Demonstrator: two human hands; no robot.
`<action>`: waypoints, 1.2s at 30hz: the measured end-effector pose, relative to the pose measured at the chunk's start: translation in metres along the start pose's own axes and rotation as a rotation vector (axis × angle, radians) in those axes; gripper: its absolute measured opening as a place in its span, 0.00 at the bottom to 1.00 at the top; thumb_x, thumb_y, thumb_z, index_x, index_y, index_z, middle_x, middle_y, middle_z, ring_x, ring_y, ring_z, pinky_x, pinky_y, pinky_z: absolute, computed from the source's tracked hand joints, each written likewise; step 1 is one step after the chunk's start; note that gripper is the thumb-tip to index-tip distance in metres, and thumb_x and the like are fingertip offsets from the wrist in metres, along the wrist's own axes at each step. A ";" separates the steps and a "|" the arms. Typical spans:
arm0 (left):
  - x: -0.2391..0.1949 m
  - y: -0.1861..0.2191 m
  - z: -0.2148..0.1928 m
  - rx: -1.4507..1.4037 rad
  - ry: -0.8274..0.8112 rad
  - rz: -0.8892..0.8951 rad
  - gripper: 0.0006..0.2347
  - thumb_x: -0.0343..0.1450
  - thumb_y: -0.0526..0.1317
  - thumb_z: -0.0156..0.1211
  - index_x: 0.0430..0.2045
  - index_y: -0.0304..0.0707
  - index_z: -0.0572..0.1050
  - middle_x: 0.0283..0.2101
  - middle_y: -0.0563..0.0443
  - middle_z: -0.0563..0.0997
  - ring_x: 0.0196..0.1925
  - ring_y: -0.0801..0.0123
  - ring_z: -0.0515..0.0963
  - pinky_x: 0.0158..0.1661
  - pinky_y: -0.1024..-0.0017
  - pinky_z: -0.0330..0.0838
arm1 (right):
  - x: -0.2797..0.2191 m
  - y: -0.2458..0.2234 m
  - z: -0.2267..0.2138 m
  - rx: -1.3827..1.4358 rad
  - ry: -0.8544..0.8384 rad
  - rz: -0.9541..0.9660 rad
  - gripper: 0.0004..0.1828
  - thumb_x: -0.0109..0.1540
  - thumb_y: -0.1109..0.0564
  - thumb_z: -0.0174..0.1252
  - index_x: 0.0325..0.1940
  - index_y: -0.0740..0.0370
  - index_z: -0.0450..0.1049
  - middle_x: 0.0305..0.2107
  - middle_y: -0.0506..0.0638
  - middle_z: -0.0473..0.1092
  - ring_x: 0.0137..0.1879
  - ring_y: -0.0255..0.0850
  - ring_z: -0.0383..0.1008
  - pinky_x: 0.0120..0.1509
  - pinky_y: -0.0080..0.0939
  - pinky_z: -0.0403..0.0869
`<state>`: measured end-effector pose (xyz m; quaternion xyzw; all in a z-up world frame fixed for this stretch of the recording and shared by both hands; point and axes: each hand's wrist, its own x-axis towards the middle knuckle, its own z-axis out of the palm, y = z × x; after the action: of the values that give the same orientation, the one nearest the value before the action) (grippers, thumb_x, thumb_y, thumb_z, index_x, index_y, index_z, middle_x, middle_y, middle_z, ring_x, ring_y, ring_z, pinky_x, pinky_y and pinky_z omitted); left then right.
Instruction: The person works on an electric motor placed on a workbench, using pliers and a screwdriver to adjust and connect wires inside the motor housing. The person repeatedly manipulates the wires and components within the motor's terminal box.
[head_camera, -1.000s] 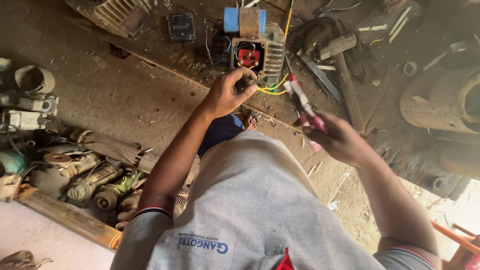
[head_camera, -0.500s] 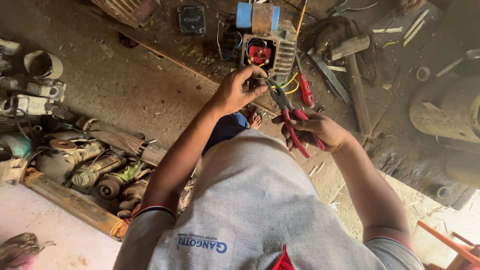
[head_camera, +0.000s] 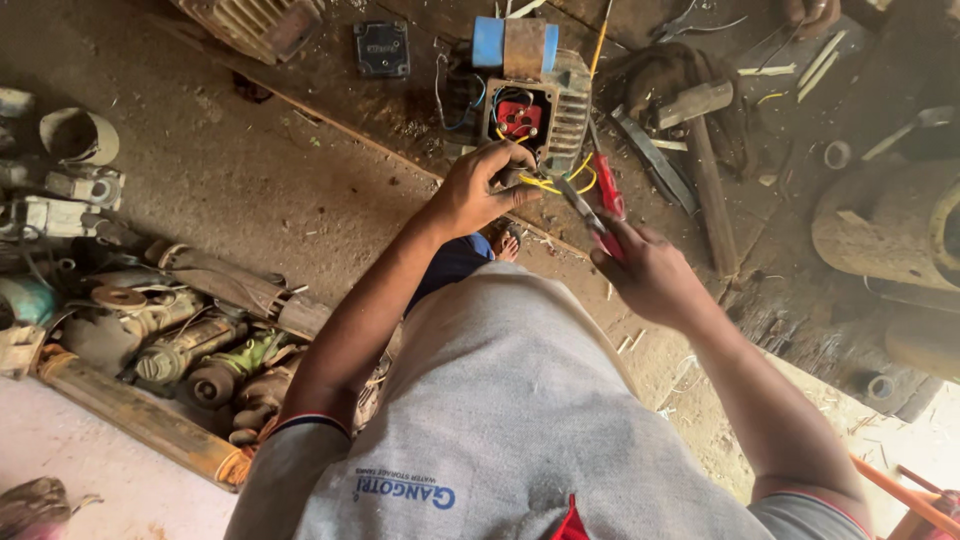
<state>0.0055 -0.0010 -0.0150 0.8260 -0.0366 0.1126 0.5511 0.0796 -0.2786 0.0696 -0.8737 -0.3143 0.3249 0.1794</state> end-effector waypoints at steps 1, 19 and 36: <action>-0.001 -0.001 0.000 0.009 0.014 0.028 0.17 0.70 0.45 0.73 0.44 0.36 0.75 0.44 0.50 0.81 0.46 0.66 0.81 0.47 0.68 0.76 | 0.001 0.007 -0.003 0.213 -0.209 0.128 0.26 0.67 0.47 0.54 0.68 0.56 0.67 0.48 0.55 0.76 0.52 0.44 0.76 0.60 0.47 0.72; -0.004 -0.018 0.008 -0.088 -0.009 0.006 0.13 0.70 0.43 0.72 0.40 0.38 0.74 0.42 0.55 0.80 0.45 0.70 0.81 0.46 0.72 0.78 | -0.002 -0.013 -0.006 -0.501 0.579 -0.275 0.16 0.73 0.57 0.55 0.65 0.60 0.68 0.41 0.57 0.72 0.37 0.48 0.73 0.39 0.48 0.71; -0.006 -0.016 0.010 -0.121 0.024 -0.055 0.18 0.67 0.50 0.73 0.41 0.39 0.75 0.38 0.56 0.79 0.42 0.75 0.79 0.43 0.72 0.75 | 0.024 0.014 0.009 1.355 -0.641 0.086 0.21 0.67 0.60 0.52 0.61 0.76 0.65 0.50 0.66 0.75 0.52 0.56 0.80 0.60 0.57 0.78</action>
<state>0.0044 -0.0042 -0.0344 0.7903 -0.0141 0.1051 0.6035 0.0938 -0.2722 0.0452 -0.4459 -0.0478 0.6927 0.5649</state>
